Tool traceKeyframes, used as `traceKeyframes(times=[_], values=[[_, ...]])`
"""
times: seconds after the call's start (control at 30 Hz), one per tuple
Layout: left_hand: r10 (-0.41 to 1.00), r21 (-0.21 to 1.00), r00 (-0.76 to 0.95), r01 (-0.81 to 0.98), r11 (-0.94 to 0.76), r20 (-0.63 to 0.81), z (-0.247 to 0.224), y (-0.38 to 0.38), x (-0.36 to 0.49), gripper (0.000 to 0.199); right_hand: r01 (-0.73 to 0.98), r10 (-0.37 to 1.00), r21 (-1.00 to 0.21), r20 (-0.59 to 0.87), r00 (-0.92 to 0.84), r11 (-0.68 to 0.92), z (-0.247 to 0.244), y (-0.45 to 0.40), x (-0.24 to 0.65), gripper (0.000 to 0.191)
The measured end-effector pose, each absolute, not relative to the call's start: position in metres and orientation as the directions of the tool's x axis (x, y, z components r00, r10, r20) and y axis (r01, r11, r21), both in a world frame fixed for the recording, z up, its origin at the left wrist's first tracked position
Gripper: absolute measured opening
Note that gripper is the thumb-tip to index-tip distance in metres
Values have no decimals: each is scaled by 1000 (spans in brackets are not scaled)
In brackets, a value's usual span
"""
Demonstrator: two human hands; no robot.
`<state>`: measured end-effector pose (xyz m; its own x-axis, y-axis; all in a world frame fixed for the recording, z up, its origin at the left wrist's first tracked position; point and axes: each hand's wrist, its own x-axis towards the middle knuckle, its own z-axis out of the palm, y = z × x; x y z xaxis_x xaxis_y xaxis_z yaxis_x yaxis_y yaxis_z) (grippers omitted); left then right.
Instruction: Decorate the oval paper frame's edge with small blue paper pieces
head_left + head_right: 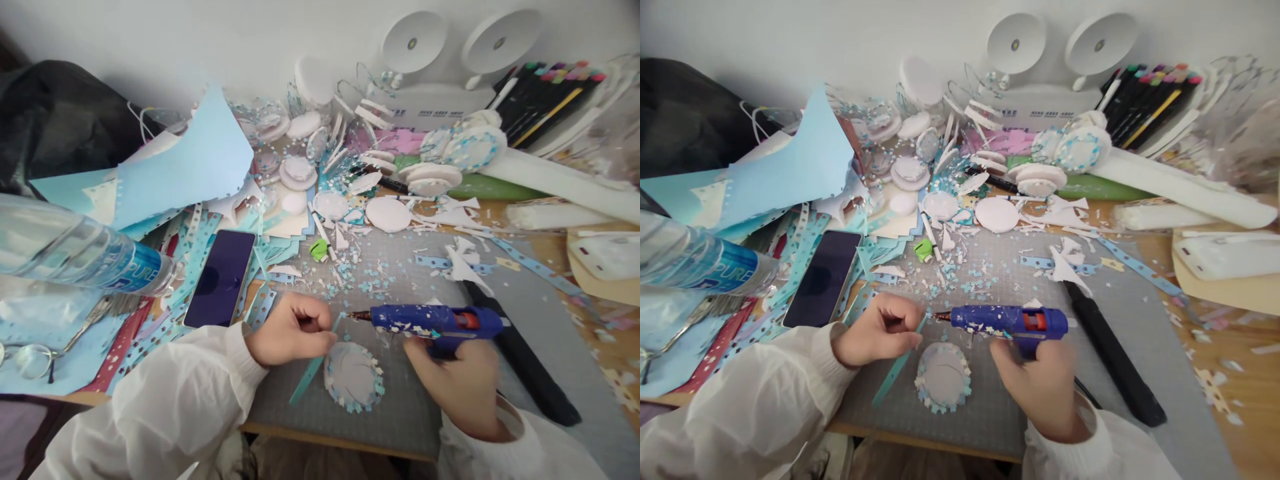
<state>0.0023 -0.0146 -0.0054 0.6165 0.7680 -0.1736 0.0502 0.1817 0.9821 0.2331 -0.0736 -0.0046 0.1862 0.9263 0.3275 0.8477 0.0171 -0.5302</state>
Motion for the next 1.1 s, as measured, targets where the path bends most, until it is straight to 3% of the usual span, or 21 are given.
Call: traceKeyframes(times=[0.7, 0.87, 1.03, 1.1], values=[[769, 983, 618, 43, 176, -164, -3, -14, 4, 38, 877, 912, -477, 385, 140, 66, -6, -74, 235, 34], [765, 981, 619, 51, 185, -177, -2, -14, 4, 37, 919, 828, -354, 558, 57, 175, -12, -74, 235, 14], [780, 979, 598, 41, 200, -184, -2, -11, 3, 36, 965, 714, -260, 683, 156, 39, -11, -84, 270, 23], [788, 977, 588, 18, 212, -182, -3, -10, 3, 34, 984, 562, -176, 814, 147, -3, -10, -91, 302, 32]])
